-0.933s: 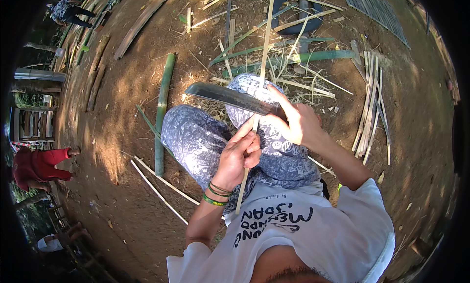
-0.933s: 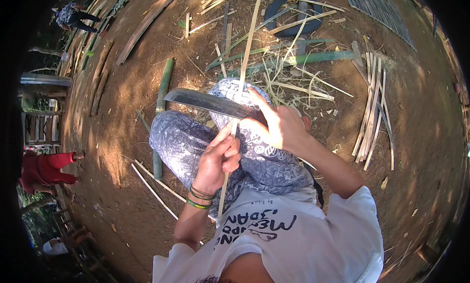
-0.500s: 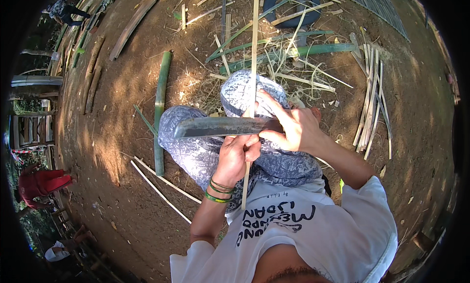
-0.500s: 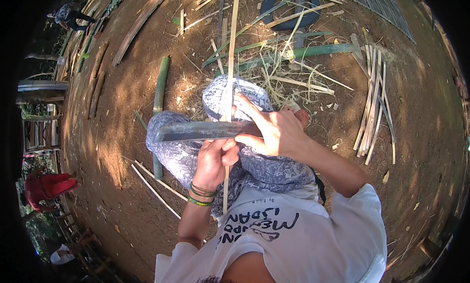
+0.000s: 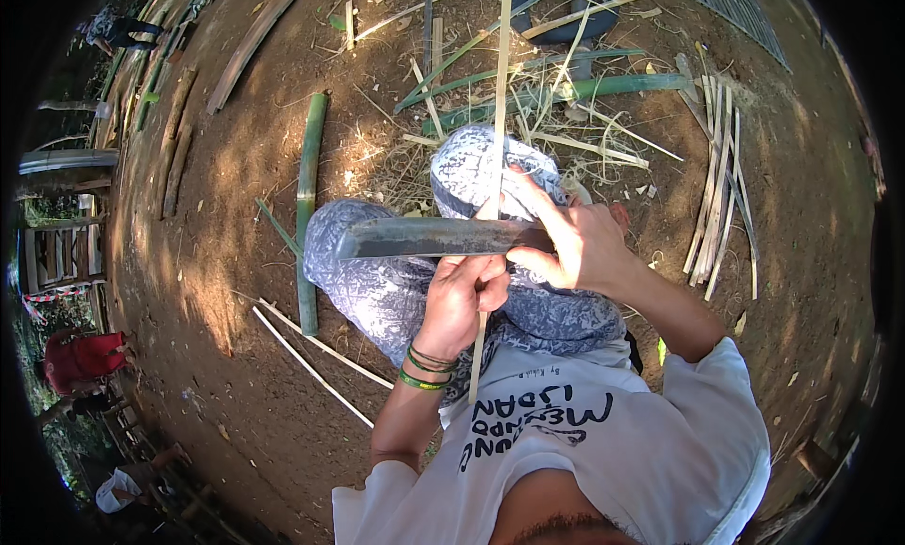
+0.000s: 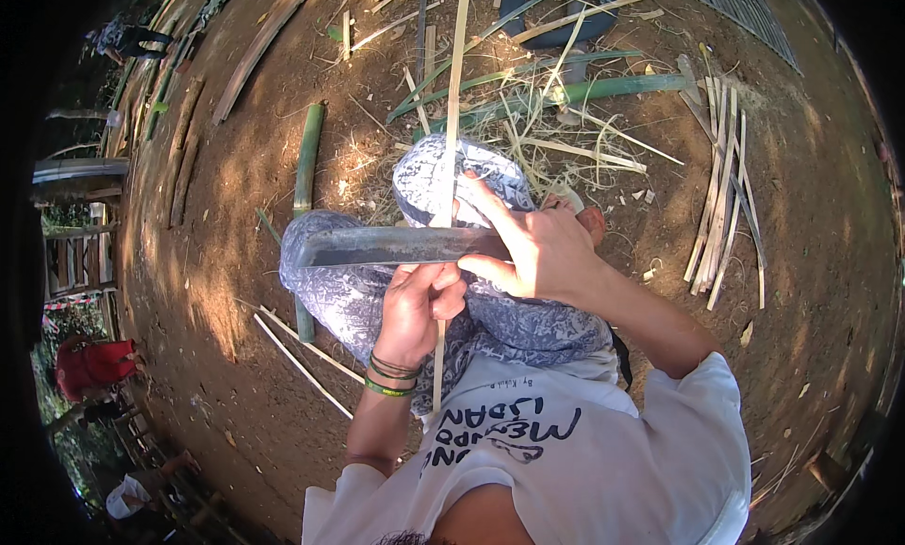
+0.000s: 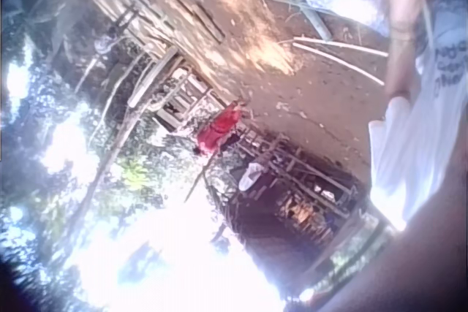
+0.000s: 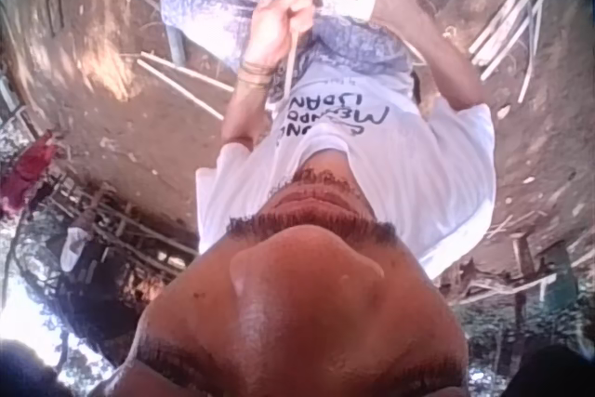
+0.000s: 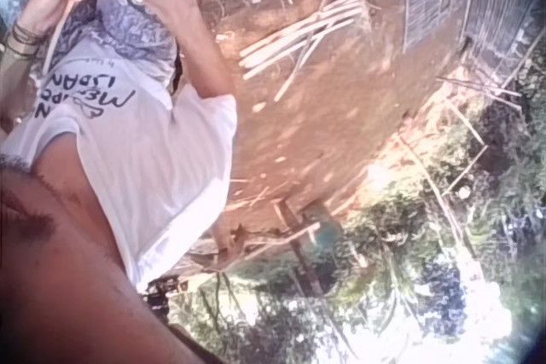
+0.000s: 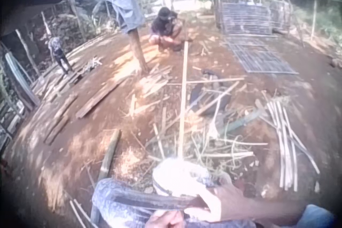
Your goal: The person sits on the ground and uses a machete to split long bamboo stalks into thin strips. They repeatedly position the bamboo, strike it with the blade, and peel away the outer layers to create uniform strips, which are placed on the ground.
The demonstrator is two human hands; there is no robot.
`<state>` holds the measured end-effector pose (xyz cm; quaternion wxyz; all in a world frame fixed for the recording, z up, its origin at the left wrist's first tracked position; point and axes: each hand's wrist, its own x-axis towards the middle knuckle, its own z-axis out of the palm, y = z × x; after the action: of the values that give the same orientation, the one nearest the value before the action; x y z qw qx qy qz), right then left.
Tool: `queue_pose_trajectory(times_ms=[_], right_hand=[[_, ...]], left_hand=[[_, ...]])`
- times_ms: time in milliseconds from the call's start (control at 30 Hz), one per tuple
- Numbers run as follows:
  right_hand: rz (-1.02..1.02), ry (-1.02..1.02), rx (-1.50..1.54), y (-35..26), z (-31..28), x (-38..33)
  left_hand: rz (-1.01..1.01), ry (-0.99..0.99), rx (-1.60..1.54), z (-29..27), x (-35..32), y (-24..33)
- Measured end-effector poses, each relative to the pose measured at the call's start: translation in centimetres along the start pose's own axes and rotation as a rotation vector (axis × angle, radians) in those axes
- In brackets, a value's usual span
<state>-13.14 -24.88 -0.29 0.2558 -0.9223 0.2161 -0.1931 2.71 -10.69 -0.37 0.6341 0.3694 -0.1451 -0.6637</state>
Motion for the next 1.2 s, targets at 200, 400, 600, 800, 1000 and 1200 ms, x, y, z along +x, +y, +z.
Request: queue_pose_trajectory(times_ms=[200,400,600,800,1000,1200], right_hand=[[0.018,0.028,-0.029,0.3,-0.3,0.3],[0.047,0.008,-0.044,0.5,-0.2,0.4],[0.003,-0.015,-0.046,0.3,-0.2,0.2],[0.017,0.017,-0.074,1.0,0.0,0.3],[0.009,0.021,-0.076,0.8,0.2,0.2],[0.038,0.015,-0.077,0.0,0.1,0.0]], left_hand=[[-0.057,0.115,0.005,0.9,-1.1,0.3],[-0.062,0.13,0.047,0.6,-1.7,-0.1],[-0.067,0.124,0.042,0.2,-0.8,-0.3],[-0.068,0.113,0.114,-0.1,-2.2,-0.2],[-0.081,0.152,0.134,-0.4,-3.5,-0.3],[-0.096,0.142,0.223,0.3,-5.0,0.4]])
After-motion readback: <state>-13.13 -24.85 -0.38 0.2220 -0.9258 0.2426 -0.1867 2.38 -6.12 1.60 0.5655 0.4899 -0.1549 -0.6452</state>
